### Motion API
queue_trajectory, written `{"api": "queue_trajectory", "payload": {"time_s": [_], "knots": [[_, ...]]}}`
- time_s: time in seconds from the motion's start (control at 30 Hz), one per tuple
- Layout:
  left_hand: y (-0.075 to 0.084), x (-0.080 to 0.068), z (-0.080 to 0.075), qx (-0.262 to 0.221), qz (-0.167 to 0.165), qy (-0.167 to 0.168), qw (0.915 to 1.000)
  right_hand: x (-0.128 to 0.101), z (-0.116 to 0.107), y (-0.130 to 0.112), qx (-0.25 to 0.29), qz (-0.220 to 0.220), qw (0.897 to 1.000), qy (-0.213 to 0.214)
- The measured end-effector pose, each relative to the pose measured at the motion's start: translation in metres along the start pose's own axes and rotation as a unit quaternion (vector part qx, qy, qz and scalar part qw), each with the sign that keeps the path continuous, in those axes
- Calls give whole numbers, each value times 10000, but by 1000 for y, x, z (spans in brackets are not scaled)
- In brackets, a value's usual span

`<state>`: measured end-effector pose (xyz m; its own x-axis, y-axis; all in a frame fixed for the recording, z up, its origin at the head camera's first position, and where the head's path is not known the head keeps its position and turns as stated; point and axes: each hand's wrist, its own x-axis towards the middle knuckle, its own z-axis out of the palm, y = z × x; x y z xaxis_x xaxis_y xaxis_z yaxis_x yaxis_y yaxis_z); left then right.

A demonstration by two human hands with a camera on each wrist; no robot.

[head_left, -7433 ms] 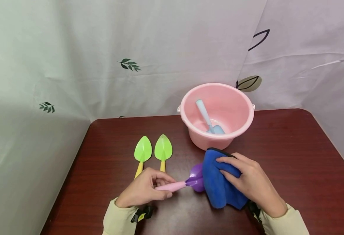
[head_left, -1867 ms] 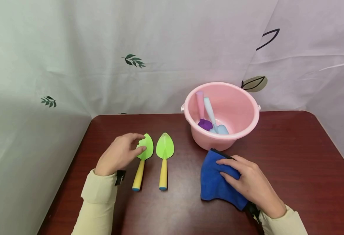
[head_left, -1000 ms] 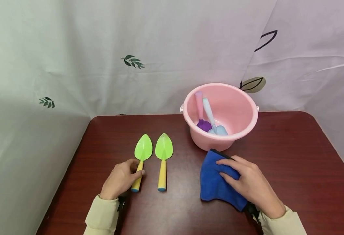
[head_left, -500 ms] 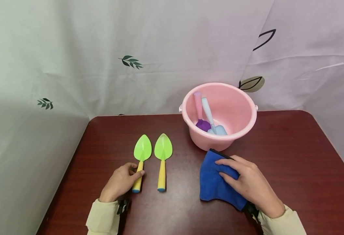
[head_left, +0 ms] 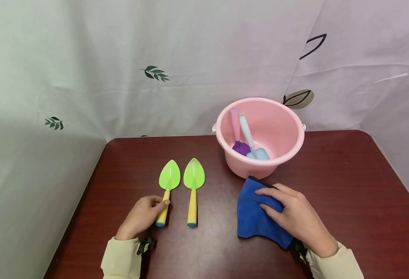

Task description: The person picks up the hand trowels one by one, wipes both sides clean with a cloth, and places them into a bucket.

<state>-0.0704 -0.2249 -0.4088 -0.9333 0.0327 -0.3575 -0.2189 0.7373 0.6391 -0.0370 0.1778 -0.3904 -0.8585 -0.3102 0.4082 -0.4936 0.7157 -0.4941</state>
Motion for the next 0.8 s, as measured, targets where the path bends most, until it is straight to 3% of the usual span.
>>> {"api": "queue_trajectory", "payload": {"time_s": [0.43,0.8], "knots": [[3,-2,-5,-269,3,-5,9996,1,-1,0,-27,39,10000,-40],[4,-5,-9,-524,-63,555,9971,1,-2,-1,-47,37,10000,-34]]}}
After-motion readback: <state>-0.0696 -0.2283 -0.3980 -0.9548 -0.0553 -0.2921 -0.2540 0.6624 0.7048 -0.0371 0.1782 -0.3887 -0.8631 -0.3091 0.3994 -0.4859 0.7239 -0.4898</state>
